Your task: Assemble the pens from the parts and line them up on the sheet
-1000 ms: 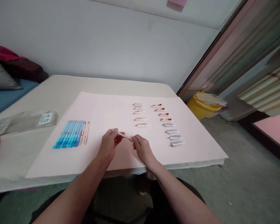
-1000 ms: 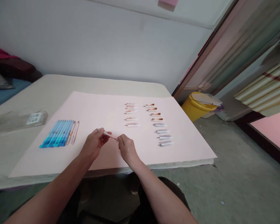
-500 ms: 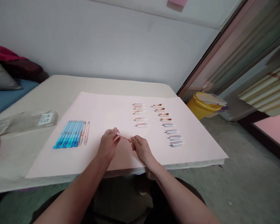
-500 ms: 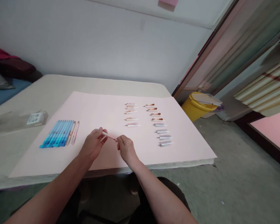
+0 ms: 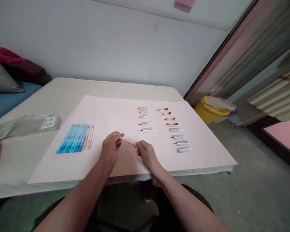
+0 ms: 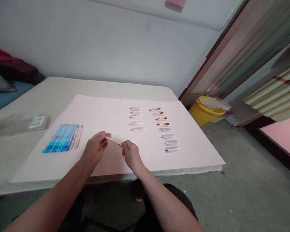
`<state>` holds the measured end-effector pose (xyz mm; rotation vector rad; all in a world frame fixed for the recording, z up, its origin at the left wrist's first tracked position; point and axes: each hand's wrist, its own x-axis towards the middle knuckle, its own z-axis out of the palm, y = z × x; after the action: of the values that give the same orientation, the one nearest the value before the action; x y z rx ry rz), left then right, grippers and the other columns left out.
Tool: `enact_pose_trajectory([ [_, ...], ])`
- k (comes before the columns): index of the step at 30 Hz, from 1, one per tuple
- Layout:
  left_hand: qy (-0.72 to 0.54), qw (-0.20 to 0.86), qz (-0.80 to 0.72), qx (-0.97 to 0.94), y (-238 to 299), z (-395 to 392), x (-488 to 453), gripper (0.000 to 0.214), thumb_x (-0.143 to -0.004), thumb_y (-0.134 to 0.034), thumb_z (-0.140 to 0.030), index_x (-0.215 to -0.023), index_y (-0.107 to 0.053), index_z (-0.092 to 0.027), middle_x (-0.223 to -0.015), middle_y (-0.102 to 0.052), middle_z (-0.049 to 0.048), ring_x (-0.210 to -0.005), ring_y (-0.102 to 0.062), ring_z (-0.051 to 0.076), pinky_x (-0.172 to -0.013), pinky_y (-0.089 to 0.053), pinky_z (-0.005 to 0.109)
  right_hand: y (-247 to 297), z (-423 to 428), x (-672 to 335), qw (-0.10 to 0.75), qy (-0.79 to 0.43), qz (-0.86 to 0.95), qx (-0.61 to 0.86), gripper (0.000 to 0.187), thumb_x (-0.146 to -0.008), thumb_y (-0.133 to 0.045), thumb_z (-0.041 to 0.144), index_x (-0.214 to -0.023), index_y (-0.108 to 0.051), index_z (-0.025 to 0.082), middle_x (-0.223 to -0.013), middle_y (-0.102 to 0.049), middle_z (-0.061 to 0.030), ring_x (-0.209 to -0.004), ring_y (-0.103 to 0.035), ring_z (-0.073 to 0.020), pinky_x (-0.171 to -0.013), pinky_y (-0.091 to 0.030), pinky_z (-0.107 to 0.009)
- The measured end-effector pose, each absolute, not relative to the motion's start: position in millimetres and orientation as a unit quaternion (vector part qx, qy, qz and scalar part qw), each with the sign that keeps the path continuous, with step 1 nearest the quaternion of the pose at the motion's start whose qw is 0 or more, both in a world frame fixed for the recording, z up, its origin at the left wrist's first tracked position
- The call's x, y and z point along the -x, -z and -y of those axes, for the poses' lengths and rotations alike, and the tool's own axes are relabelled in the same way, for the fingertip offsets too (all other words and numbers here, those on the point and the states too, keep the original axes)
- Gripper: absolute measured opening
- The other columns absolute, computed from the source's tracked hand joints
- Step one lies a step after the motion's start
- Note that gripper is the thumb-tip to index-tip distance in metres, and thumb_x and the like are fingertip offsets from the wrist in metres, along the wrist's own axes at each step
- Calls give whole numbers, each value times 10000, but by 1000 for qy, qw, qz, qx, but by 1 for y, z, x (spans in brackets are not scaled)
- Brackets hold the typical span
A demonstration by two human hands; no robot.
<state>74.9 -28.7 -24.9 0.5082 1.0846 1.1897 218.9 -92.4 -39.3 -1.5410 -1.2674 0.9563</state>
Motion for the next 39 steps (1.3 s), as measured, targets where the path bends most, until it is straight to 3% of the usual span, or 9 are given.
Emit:
enact_pose_trajectory([
  [7,-572,679,-420,-189,27,27,-74,298,-714,-557,2,-970,-509,-142,-860,-643,98,-815,-639,167,-748,-506,310,37,93,-218,442,-376,516,629,312,-889,-411,299,-618,-523,196,-498,-477,55,-509,-437,-100,-565,-330,-228],
  [13,-571,674,-426,-195,24,28,-76,245,-741,-613,-67,-939,-494,-150,-828,-626,78,-783,-644,154,-728,-529,290,33,94,-217,437,-363,522,636,348,-893,-400,299,-572,-485,196,-491,-467,51,-506,-431,-99,-566,-326,-231],
  [19,-577,689,-395,-193,20,26,-76,322,-703,-555,30,-962,-475,-143,-887,-640,126,-889,-655,217,-832,-516,372,31,95,-218,430,-362,526,638,357,-888,-402,285,-547,-463,197,-492,-466,48,-507,-433,-98,-559,-323,-231],
  [24,-571,684,-406,-201,21,26,-76,267,-732,-613,-53,-952,-491,-141,-884,-644,120,-867,-657,196,-847,-514,364,34,95,-217,436,-371,520,634,350,-883,-408,298,-557,-482,194,-488,-473,47,-502,-432,-95,-553,-326,-230],
  [31,-564,711,-367,-205,16,24,-74,377,-671,-610,22,-983,-496,-154,-966,-643,127,-997,-623,220,-872,-497,373,39,92,-216,448,-530,407,593,241,-823,-468,334,-642,-527,186,-478,-473,53,-380,-335,-77,-403,-223,-230],
  [35,-548,694,-417,-212,15,26,-75,326,-701,-678,-144,-984,-519,-163,-978,-622,107,-941,-621,189,-798,-499,322,38,92,-216,453,-512,426,592,253,-832,-464,332,-637,-529,184,-485,-482,50,-404,-355,-78,-425,-251,-227],
  [39,-515,614,-539,-260,24,26,-72,368,-659,-730,-351,-911,-542,-160,-781,-578,17,-646,-561,97,-624,-460,255,38,94,-216,455,-414,501,608,307,-871,-427,323,-622,-544,186,-496,-490,44,-493,-425,-93,-532,-326,-228],
])
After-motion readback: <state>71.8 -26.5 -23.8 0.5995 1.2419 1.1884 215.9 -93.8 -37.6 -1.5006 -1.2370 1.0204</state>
